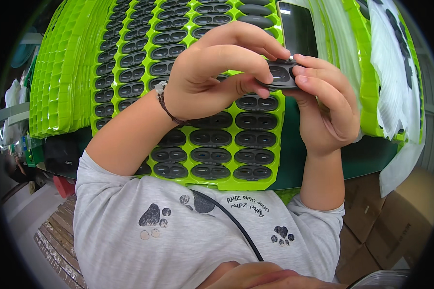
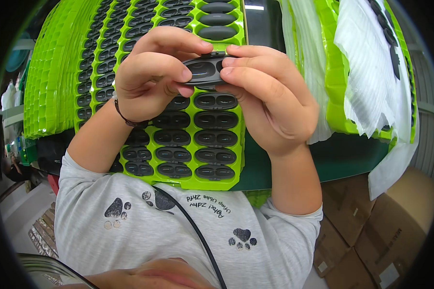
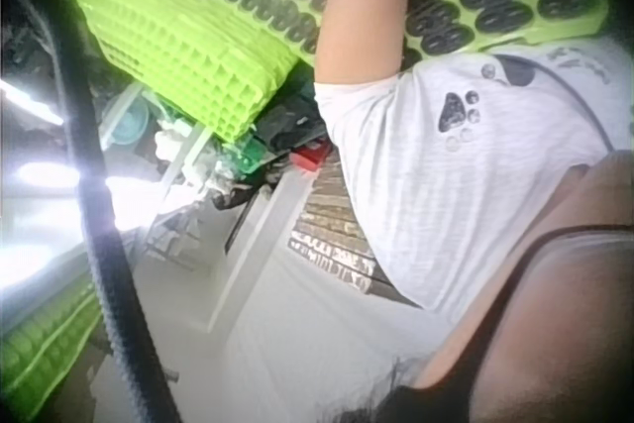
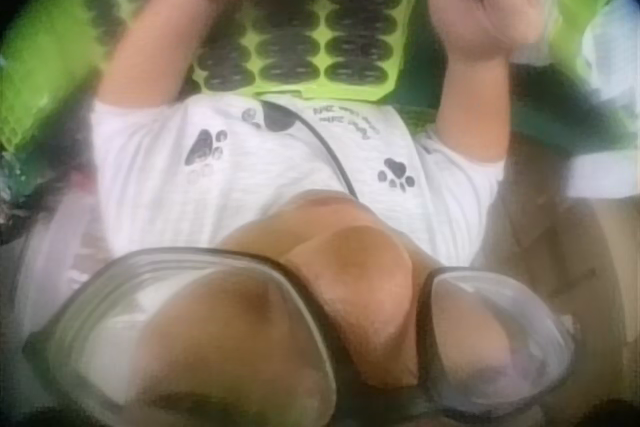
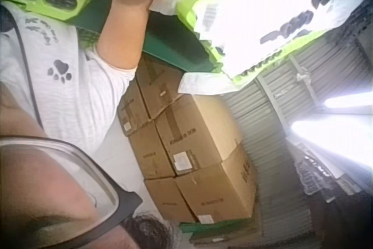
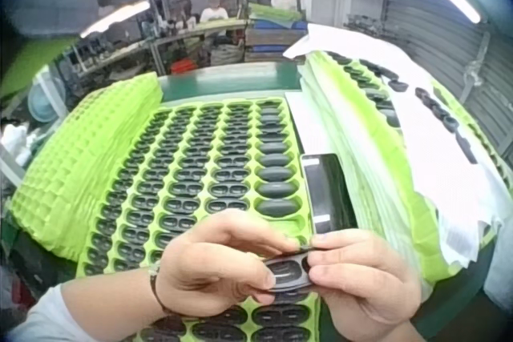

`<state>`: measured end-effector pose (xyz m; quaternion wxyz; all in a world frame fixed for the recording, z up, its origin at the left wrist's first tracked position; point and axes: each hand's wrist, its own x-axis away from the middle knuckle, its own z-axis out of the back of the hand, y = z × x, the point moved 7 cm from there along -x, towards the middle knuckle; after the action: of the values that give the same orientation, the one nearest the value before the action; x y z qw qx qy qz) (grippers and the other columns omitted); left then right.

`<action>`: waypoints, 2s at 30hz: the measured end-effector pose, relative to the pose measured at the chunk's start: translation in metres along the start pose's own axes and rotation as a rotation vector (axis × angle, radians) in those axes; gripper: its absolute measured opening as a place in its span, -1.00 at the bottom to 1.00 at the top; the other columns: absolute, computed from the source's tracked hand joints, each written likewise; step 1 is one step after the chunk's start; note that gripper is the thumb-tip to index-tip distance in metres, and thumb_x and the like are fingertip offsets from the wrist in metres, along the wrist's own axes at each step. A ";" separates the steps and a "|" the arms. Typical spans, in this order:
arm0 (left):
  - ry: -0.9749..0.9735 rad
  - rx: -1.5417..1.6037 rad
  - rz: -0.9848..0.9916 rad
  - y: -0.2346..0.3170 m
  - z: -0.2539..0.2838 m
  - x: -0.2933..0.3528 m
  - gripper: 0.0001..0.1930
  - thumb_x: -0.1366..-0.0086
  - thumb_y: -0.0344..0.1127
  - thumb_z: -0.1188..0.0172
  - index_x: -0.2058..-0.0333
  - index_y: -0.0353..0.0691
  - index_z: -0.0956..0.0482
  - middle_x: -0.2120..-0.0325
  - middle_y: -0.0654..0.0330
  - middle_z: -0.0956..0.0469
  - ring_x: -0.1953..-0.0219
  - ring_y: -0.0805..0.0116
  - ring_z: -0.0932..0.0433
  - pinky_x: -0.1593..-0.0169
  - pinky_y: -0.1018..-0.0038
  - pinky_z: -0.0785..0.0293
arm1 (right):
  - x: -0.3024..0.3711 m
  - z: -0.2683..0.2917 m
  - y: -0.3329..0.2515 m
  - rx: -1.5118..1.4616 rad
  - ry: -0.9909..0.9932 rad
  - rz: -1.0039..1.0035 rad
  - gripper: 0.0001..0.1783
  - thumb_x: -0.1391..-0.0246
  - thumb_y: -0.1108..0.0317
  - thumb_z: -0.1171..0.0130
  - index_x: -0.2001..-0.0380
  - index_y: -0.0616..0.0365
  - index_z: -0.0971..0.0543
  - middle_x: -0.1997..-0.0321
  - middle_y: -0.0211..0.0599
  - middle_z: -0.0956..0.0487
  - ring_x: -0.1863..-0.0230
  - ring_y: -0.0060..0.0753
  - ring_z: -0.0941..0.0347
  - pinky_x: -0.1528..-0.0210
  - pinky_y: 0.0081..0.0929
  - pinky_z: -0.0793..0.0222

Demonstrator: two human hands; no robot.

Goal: Assembling and inspecting small black plastic components from a green tray at a factory workstation.

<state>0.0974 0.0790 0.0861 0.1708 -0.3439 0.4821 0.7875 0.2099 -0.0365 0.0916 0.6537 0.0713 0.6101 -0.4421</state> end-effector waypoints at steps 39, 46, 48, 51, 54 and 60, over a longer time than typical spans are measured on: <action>-0.414 -0.993 0.445 -0.065 0.007 -0.034 -0.80 -0.22 -0.35 -0.10 0.22 -0.28 -0.59 0.31 0.07 -0.52 0.16 0.06 -0.47 0.02 0.28 -0.41 | 0.024 0.008 0.020 0.073 0.065 -0.810 -0.86 -0.20 0.55 -0.05 0.17 0.23 -0.45 0.31 -0.43 -0.48 0.44 -0.68 -0.44 0.46 -0.69 -0.39; -0.615 -0.910 0.637 -0.073 -0.001 -0.044 -0.77 -0.18 -0.28 -0.18 0.22 -0.23 -0.64 0.28 0.07 -0.49 0.15 0.07 -0.50 0.04 0.28 -0.44 | 0.031 0.007 0.035 -0.404 0.245 -0.907 -0.85 -0.16 0.57 -0.07 0.19 0.35 -0.43 0.30 -0.22 -0.51 0.40 -0.46 -0.55 0.39 -0.59 -0.51; -0.457 -1.027 0.418 -0.039 -0.005 -0.048 -0.80 -0.16 -0.29 -0.19 0.28 -0.25 -0.63 0.29 0.07 -0.48 0.16 0.06 -0.50 0.05 0.27 -0.44 | 0.032 0.007 0.037 -0.444 0.272 -0.919 -0.85 -0.16 0.56 -0.07 0.19 0.35 -0.44 0.32 -0.21 -0.52 0.41 -0.44 -0.56 0.38 -0.58 -0.52; -0.485 -0.894 0.515 -0.081 -0.001 -0.038 -0.84 -0.15 -0.32 -0.21 0.34 -0.28 -0.62 0.29 0.07 -0.48 0.17 0.06 -0.50 0.06 0.26 -0.43 | 0.035 0.005 0.042 -0.517 0.304 -0.953 -0.86 -0.16 0.55 -0.07 0.20 0.34 -0.45 0.34 -0.18 -0.54 0.41 -0.40 -0.56 0.36 -0.55 -0.53; -0.403 -0.916 0.490 -0.086 0.001 -0.033 -0.86 -0.15 -0.36 -0.20 0.33 -0.29 -0.59 0.29 0.05 -0.48 0.17 0.05 -0.49 0.06 0.25 -0.43 | 0.039 0.008 0.047 -0.595 0.356 -0.985 -0.86 -0.16 0.54 -0.06 0.21 0.34 -0.46 0.34 -0.15 -0.54 0.40 -0.36 -0.57 0.33 -0.50 -0.54; -0.490 -0.825 0.403 -0.082 -0.005 -0.033 -0.76 -0.15 -0.40 -0.19 0.18 -0.27 -0.56 0.26 0.03 -0.46 0.13 0.05 -0.47 0.05 0.27 -0.42 | 0.043 0.006 0.055 -0.829 0.442 -1.021 -0.84 -0.18 0.52 0.03 0.19 0.33 -0.45 0.30 -0.14 -0.54 0.32 -0.31 -0.54 0.28 -0.46 -0.51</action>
<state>0.1721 0.1159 0.0549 -0.0261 -0.0887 0.1343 0.9866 0.2450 -0.0288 0.0313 0.1976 -0.3920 0.8046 -0.3999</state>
